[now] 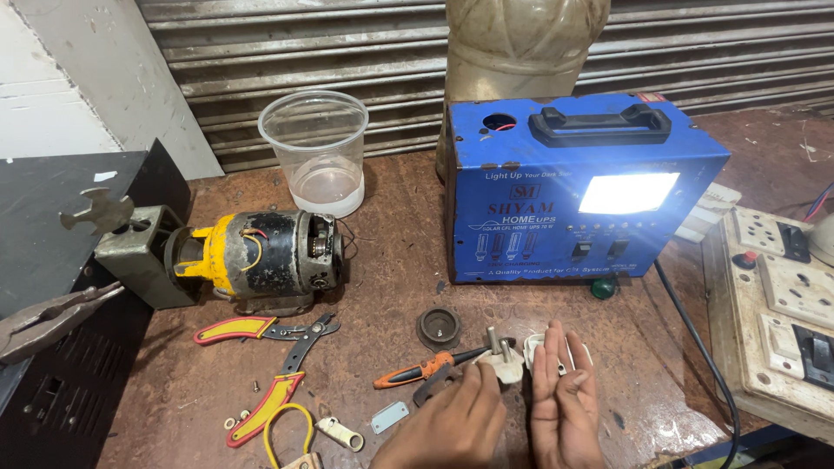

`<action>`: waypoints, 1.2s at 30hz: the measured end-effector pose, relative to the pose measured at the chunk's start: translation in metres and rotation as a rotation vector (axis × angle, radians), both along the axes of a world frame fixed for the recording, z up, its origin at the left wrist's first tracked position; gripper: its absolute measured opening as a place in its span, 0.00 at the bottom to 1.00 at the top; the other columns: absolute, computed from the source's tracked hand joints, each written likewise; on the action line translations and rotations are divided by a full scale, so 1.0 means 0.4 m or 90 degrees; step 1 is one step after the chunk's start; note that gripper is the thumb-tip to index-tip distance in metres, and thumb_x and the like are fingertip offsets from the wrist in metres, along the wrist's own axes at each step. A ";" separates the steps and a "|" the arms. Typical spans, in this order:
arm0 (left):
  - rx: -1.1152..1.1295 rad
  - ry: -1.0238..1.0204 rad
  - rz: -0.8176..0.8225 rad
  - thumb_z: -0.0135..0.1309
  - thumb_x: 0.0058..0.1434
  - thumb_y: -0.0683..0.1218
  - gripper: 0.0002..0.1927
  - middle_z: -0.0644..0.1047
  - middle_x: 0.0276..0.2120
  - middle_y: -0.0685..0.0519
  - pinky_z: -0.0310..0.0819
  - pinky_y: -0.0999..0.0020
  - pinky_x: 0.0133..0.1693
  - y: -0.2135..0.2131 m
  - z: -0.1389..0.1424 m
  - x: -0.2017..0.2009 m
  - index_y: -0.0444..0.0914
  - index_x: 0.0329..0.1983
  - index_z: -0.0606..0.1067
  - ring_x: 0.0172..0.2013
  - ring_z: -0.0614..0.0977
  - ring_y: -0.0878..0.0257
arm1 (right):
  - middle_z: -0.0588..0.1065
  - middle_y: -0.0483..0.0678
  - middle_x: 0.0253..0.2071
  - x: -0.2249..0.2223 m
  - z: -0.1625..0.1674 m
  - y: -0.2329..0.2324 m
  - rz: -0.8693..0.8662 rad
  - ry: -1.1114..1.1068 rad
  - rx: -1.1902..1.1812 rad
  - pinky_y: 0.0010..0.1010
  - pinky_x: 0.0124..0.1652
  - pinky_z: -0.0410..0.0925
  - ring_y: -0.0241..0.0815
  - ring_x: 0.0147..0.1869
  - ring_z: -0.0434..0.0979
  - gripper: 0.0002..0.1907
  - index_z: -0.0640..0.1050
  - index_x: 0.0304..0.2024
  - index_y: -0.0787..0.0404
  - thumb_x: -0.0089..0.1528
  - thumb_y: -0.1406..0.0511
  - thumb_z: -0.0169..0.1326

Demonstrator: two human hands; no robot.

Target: The person rummages through a drawer of scrap electrical parts under a workbench, then picks up a white plug/socket component and uses a screwdriver to loosen and remove its screws, handling the component's cover and small hardware on the bench.

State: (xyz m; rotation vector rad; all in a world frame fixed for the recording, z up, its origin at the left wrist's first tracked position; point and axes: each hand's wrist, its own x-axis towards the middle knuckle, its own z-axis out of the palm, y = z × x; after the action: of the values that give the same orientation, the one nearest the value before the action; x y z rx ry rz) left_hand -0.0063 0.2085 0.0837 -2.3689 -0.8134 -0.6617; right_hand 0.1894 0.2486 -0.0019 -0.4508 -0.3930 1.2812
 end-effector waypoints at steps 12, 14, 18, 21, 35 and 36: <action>0.035 0.030 -0.027 0.51 0.62 0.46 0.15 0.78 0.47 0.39 0.80 0.63 0.53 -0.007 -0.077 0.020 0.28 0.43 0.77 0.51 0.82 0.51 | 0.48 0.76 0.75 0.053 -0.070 -0.011 0.257 0.232 0.098 0.42 0.68 0.54 0.59 0.79 0.53 0.26 0.54 0.71 0.73 0.70 0.75 0.37; 0.016 0.006 -0.032 0.52 0.63 0.46 0.14 0.79 0.47 0.39 0.80 0.62 0.53 -0.002 -0.088 0.022 0.29 0.43 0.77 0.51 0.82 0.51 | 0.50 0.77 0.73 0.067 -0.100 0.000 0.250 0.233 0.074 0.40 0.66 0.57 0.59 0.78 0.56 0.20 0.58 0.64 0.74 0.70 0.75 0.38; -0.043 -0.071 -0.057 0.53 0.64 0.46 0.09 0.79 0.44 0.43 0.80 0.59 0.51 0.003 -0.083 0.021 0.35 0.39 0.76 0.49 0.83 0.51 | 0.55 0.77 0.72 0.094 -0.158 0.018 0.238 0.227 0.039 0.33 0.60 0.65 0.58 0.73 0.64 0.14 0.65 0.58 0.74 0.70 0.75 0.42; -0.109 -0.173 -0.059 0.55 0.60 0.44 0.06 0.78 0.40 0.46 0.79 0.58 0.49 -0.013 -0.060 0.012 0.35 0.37 0.76 0.47 0.83 0.53 | 0.64 0.75 0.67 0.099 -0.185 0.020 0.220 0.165 0.035 0.28 0.54 0.70 0.54 0.65 0.76 0.09 0.68 0.51 0.71 0.69 0.72 0.45; -0.490 -0.795 0.012 0.54 0.66 0.39 0.06 0.79 0.35 0.47 0.81 0.66 0.37 -0.019 -0.030 0.025 0.35 0.43 0.79 0.35 0.87 0.59 | 0.77 0.65 0.53 0.018 -0.091 -0.040 0.189 -0.378 0.036 0.38 0.43 0.79 0.49 0.45 0.84 0.15 0.78 0.52 0.79 0.63 0.76 0.52; -0.488 -0.803 0.031 0.54 0.65 0.39 0.06 0.80 0.34 0.47 0.80 0.66 0.36 -0.019 -0.034 0.026 0.35 0.43 0.79 0.34 0.87 0.59 | 0.77 0.66 0.54 0.016 -0.078 -0.043 0.189 -0.392 0.010 0.39 0.44 0.80 0.50 0.46 0.85 0.16 0.78 0.52 0.79 0.62 0.76 0.51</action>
State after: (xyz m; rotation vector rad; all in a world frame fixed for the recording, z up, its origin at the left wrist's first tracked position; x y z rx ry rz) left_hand 0.0040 0.2007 0.0703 -2.2986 -1.8663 -2.2147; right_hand 0.1960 0.2315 -0.0329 -0.7976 -1.0157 1.4066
